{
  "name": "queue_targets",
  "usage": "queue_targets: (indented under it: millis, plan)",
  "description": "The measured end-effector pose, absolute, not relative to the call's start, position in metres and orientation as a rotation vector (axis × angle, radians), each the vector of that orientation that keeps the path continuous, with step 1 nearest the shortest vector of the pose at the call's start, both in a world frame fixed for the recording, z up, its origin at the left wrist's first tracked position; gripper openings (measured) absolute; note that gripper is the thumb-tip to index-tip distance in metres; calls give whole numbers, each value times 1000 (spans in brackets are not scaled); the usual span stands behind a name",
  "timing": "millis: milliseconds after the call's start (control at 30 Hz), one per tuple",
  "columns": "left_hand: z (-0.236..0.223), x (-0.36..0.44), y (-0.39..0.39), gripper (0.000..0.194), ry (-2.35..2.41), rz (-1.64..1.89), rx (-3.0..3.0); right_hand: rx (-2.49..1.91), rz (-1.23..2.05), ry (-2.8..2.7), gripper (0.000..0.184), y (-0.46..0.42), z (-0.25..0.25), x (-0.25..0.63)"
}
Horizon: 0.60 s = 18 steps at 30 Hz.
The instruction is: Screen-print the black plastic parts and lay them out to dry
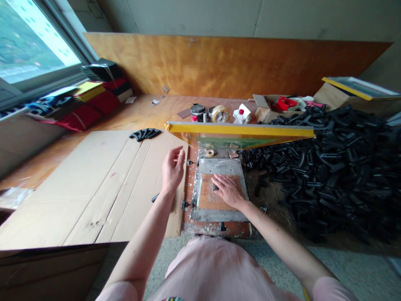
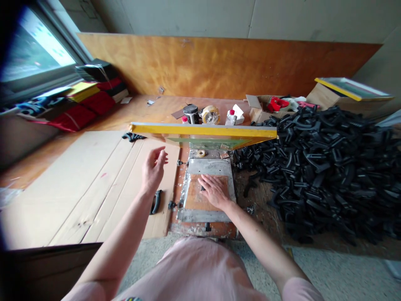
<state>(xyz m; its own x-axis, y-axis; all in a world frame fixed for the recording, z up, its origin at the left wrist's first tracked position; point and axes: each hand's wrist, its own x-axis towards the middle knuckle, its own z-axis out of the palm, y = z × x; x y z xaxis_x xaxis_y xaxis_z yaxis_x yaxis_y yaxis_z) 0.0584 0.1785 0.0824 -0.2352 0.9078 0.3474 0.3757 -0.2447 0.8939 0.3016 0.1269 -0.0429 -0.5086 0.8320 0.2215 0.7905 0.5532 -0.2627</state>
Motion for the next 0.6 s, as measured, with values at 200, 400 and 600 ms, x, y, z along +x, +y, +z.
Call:
queue_targets:
  millis: [200,400,600]
  plan:
    - [129,81,197,45,1268,1735,1415,-1312,203,-2584,65,135,-53,293]
    - [126,81,201,47,1290,1716,1412,-1275,304,-2633,59,139,-52,299]
    - [126,80,196,49,1279,1681,1387,-1220,272,-2597,67,112,-53,295]
